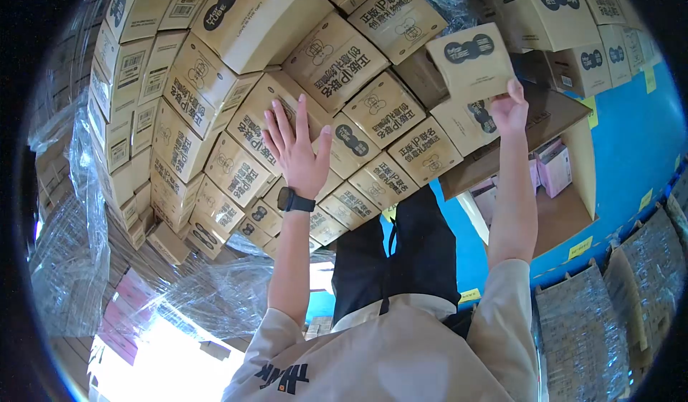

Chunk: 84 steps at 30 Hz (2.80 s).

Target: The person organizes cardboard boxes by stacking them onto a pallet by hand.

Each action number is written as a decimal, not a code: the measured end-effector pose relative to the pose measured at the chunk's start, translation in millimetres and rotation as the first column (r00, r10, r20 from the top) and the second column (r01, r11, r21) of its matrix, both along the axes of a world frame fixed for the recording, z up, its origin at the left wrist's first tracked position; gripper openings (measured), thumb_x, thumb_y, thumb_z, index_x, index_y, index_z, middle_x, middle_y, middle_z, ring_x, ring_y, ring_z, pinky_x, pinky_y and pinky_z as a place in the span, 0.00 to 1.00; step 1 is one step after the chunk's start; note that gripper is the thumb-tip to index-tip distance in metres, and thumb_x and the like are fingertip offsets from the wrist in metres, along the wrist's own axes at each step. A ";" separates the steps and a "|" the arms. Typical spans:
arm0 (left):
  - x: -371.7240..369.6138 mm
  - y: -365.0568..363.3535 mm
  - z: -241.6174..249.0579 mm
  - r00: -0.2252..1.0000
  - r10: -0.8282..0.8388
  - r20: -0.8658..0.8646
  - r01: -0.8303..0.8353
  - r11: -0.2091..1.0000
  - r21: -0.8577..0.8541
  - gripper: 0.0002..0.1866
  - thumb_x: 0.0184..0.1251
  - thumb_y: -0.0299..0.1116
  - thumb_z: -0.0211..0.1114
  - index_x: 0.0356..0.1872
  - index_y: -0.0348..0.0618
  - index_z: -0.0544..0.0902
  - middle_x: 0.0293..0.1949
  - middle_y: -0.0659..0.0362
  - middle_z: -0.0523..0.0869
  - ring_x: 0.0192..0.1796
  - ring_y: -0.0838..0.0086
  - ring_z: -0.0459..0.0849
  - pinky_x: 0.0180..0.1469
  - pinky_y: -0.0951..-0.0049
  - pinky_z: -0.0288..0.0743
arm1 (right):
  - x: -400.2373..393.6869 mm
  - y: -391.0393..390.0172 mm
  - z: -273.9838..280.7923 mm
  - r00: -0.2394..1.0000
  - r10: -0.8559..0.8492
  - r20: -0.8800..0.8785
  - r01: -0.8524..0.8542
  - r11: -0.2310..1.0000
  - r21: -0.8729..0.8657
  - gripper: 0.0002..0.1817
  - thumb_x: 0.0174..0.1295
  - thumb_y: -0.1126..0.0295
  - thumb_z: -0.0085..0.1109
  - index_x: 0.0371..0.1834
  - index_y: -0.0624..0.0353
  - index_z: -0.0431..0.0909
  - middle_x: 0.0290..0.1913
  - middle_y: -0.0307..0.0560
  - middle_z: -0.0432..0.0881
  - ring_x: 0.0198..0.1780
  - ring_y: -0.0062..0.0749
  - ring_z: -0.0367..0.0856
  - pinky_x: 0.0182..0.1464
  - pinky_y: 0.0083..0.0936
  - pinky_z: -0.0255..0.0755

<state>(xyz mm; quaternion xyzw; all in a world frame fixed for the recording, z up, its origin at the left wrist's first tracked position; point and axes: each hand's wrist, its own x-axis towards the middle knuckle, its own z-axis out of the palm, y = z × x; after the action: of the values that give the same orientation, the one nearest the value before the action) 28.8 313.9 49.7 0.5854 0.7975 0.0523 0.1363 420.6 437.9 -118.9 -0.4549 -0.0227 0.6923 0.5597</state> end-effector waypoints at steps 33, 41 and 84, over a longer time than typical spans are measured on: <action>143.3 30.6 -140.2 0.876 -0.357 0.325 0.424 0.890 -0.167 0.32 0.63 0.42 0.59 0.69 0.45 0.66 0.72 0.46 0.60 0.74 0.50 0.58 0.70 0.46 0.55 | -19.8 50.4 -9.4 0.521 0.724 0.452 -0.727 0.654 -0.210 0.35 0.56 0.71 0.70 0.69 0.57 0.69 0.59 0.43 0.78 0.58 0.30 0.76 0.61 0.29 0.69; 130.7 6.5 -123.5 0.878 -0.273 0.393 0.324 0.944 -0.067 0.30 0.59 0.36 0.63 0.65 0.47 0.70 0.71 0.50 0.61 0.71 0.50 0.62 0.69 0.49 0.60 | -44.3 27.2 -23.8 0.076 0.738 0.670 -0.778 0.465 -0.423 0.36 0.50 0.65 0.73 0.64 0.63 0.71 0.57 0.52 0.80 0.57 0.35 0.79 0.60 0.27 0.69; -164.9 -348.5 32.8 -0.370 0.249 0.895 -0.925 -0.008 -0.380 0.14 0.69 0.33 0.57 0.53 0.43 0.76 0.48 0.59 0.81 0.50 0.74 0.79 0.50 0.73 0.69 | -402.5 -282.1 178.2 0.117 0.922 0.368 -0.983 0.160 -0.090 0.12 0.69 0.71 0.55 0.53 0.61 0.74 0.41 0.41 0.79 0.41 0.23 0.77 0.46 0.20 0.70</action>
<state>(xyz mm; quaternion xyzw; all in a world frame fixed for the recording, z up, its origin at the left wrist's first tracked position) -136.1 -34.5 82.5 -0.2199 0.6513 0.6754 0.2669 18.1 155.8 59.3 -0.3927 -0.4661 0.7928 0.0071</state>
